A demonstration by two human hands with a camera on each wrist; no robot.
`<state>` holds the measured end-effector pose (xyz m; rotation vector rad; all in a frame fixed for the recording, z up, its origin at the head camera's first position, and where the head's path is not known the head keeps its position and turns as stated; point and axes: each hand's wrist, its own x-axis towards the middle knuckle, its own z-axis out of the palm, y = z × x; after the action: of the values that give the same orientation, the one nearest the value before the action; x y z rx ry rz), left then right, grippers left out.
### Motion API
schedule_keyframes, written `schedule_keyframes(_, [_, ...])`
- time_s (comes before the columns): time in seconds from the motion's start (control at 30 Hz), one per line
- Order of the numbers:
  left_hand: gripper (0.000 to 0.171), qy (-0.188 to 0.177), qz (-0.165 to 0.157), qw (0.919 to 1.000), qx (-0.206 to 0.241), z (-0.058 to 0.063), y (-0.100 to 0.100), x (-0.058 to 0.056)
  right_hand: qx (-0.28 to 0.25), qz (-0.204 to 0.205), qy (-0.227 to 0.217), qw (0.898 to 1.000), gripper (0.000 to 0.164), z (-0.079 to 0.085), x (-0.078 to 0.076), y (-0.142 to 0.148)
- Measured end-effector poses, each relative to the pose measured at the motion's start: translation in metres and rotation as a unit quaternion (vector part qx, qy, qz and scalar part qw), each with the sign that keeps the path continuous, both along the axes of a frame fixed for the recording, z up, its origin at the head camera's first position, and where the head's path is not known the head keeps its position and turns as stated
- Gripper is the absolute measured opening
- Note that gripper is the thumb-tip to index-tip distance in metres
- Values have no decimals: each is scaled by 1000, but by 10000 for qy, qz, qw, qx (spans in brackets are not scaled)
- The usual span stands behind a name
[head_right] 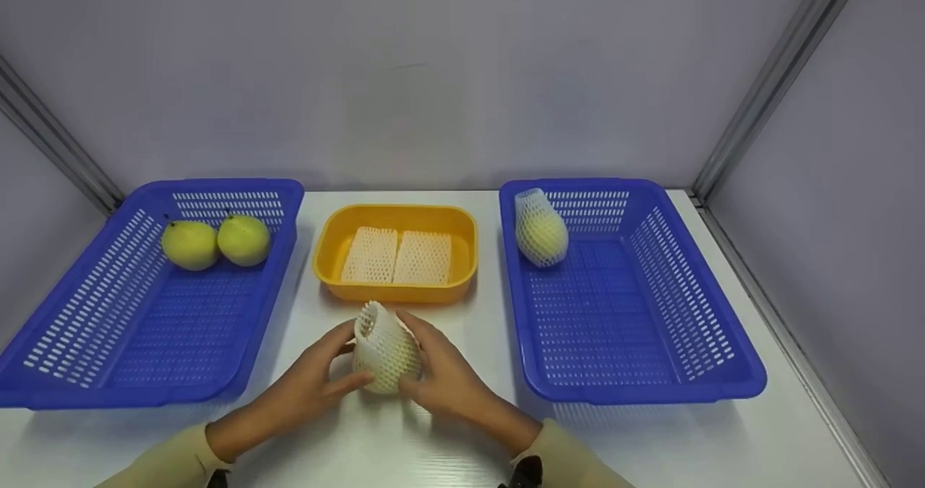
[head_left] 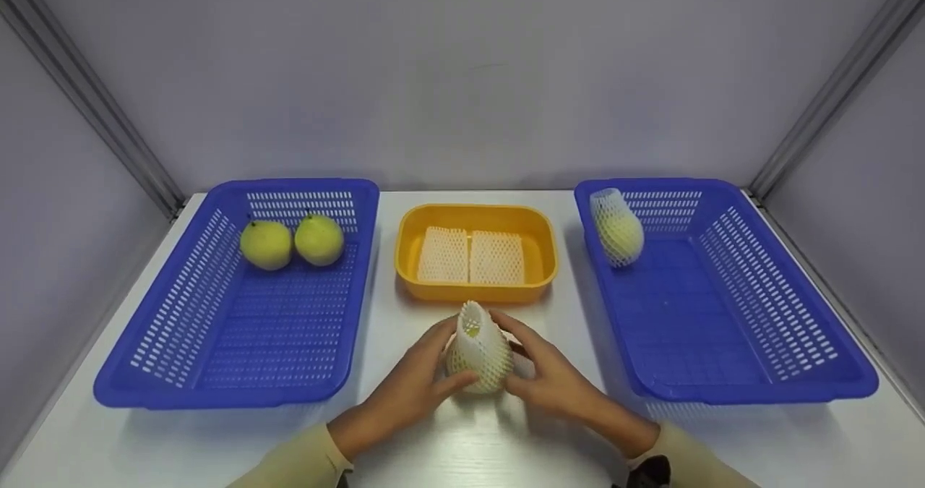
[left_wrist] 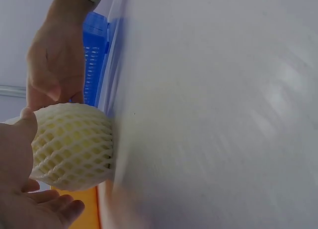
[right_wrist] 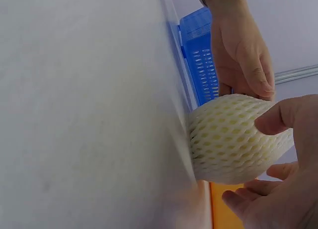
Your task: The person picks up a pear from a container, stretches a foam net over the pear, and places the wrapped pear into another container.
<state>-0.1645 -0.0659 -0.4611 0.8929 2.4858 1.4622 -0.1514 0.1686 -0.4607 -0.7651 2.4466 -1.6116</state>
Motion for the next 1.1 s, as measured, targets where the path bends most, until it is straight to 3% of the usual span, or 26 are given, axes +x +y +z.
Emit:
schedule_keyframes(0.1, [73, -15, -33, 9999, 110, 0, 1, -1, -20, -10, 77, 10000, 70, 1, -2, 0])
schedule_keyframes(0.27, [73, -252, -126, 9995, 124, -2, 0, -1, -6, 43, -180, 9998, 65, 2, -4, 3])
schedule_keyframes(0.5, [78, -526, -363, 9980, -27, -7, -3, -3, -29, 262, -414, 9988, 71, -5, -9, 9])
schedule_keyframes(0.83, [86, -786, -178, 9961, -366, -12, 1, -5, 12, 184, -538, 9984, 76, -12, -9, 7])
schedule_keyframes(1.1, [77, -1045, -165, 9941, 217, -6, 1, -7, -414, -39, -756, 9963, 73, -9, -9, 7])
